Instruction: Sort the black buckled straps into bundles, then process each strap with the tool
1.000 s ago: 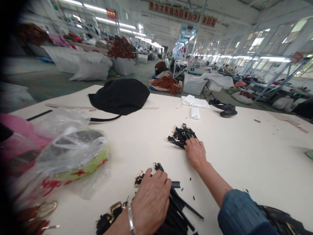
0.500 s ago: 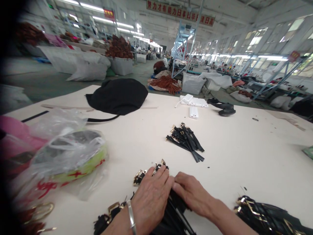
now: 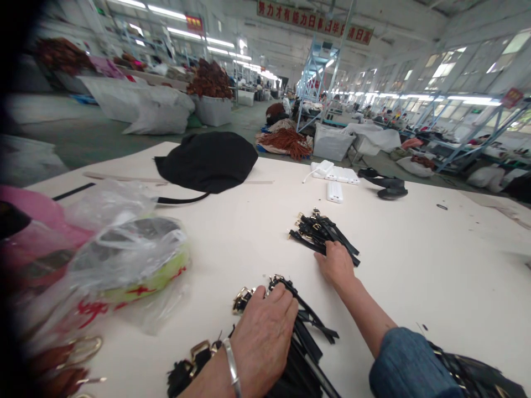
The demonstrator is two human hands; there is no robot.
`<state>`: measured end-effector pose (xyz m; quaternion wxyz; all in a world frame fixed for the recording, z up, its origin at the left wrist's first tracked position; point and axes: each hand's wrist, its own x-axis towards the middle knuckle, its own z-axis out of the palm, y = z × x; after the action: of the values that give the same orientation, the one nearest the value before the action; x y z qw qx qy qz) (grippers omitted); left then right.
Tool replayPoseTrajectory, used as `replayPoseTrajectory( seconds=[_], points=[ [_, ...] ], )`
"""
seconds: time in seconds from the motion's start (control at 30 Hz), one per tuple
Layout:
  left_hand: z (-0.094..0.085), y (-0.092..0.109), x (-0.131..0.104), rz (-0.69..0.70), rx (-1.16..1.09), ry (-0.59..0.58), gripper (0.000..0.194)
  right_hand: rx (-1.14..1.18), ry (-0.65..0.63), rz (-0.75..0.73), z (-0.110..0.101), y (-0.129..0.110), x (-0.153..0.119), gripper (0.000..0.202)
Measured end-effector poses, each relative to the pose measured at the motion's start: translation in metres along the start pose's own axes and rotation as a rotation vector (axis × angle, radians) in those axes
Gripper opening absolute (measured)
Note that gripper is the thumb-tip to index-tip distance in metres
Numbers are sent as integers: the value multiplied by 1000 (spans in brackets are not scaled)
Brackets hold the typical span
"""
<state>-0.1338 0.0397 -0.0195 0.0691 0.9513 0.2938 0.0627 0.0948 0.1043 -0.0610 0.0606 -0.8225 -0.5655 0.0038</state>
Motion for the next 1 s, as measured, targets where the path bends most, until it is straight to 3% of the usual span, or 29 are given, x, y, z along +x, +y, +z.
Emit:
replayPoseTrajectory(
  seconds=[0.23, 0.43, 0.6, 0.73, 0.87, 0.93, 1.0],
  points=[
    [-1, 1, -1, 7, 24, 13, 25, -57, -41, 9, 1, -10, 8, 20],
    [-7, 2, 0, 9, 14, -16, 25, -8, -65, -73, 7, -18, -1, 23],
    [-12, 1, 0, -20, -43, -58, 27, 98, -107, -138, 1, -15, -12, 18],
    [-10, 2, -1, -65, -53, 0, 47, 234, -195, -213, -13, -21, -44, 13],
    [-9, 4, -1, -111, -94, 18, 72, 677, -351, -401, -29, -37, -100, 25],
    [-10, 4, 1, -117, -117, 0, 71, 787, -380, -444, -37, -42, -123, 32],
    [-13, 4, 2, -134, -128, -46, 58, 807, -425, -488, -45, -41, -130, 33]
  ],
)
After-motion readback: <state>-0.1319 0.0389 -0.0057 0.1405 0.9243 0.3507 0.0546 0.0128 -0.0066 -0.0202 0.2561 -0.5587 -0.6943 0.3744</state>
